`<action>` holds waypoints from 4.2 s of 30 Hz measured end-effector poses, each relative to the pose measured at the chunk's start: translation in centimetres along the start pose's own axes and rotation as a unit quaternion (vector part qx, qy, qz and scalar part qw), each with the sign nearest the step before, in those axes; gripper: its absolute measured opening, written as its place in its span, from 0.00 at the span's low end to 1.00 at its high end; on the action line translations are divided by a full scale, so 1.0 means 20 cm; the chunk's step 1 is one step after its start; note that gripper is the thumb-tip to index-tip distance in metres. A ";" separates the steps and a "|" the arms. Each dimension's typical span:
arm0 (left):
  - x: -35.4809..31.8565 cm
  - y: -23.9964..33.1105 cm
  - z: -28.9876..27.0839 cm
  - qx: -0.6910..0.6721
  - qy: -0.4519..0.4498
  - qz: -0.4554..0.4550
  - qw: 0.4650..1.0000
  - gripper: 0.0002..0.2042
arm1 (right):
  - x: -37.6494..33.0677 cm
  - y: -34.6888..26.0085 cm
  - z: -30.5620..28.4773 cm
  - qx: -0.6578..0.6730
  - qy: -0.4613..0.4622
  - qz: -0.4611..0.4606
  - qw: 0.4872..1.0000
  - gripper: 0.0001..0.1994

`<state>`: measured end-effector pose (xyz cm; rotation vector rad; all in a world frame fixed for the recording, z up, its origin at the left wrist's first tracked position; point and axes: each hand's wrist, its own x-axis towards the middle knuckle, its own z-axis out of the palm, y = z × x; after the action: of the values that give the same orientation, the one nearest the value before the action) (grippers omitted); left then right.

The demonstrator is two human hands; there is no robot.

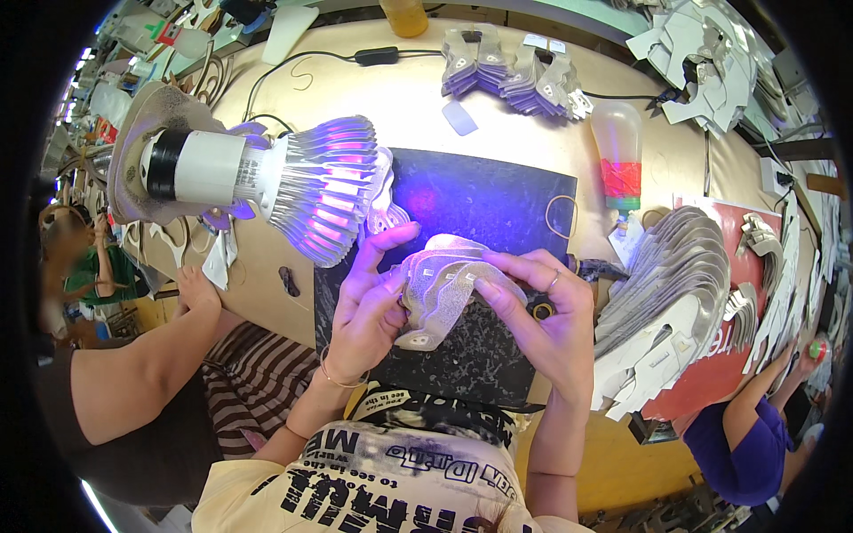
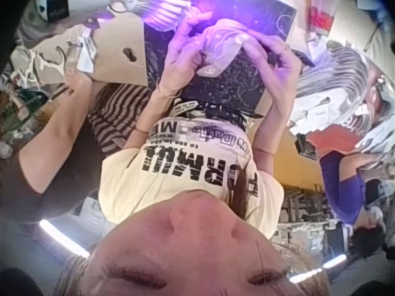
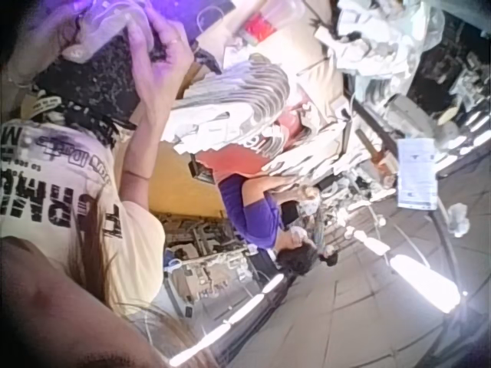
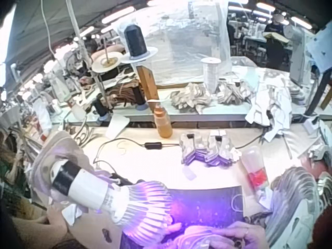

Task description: The person assembles small translucent plastic components by hand at a workbench. They pick up individual pieces, align them, and press them together under a purple UV lamp, then place the assembled units on the table.

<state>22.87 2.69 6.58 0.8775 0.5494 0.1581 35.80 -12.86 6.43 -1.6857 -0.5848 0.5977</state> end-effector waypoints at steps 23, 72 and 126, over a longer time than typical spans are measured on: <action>-0.01 -0.06 0.02 0.082 0.027 0.129 0.988 0.37 | -0.03 0.02 0.01 -0.022 0.026 -0.048 0.998 0.12; -0.05 -0.05 -0.01 0.097 -0.051 0.071 0.991 0.35 | -1.74 0.87 -0.71 0.030 0.558 0.307 0.770 0.12; -0.08 -0.04 -0.02 0.063 -0.037 0.037 0.997 0.36 | -2.07 1.18 -0.46 -0.007 0.547 0.397 0.737 0.11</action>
<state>21.21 1.91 6.33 1.0225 0.4616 0.1584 12.69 -51.27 -12.09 -1.9101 1.0393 0.0619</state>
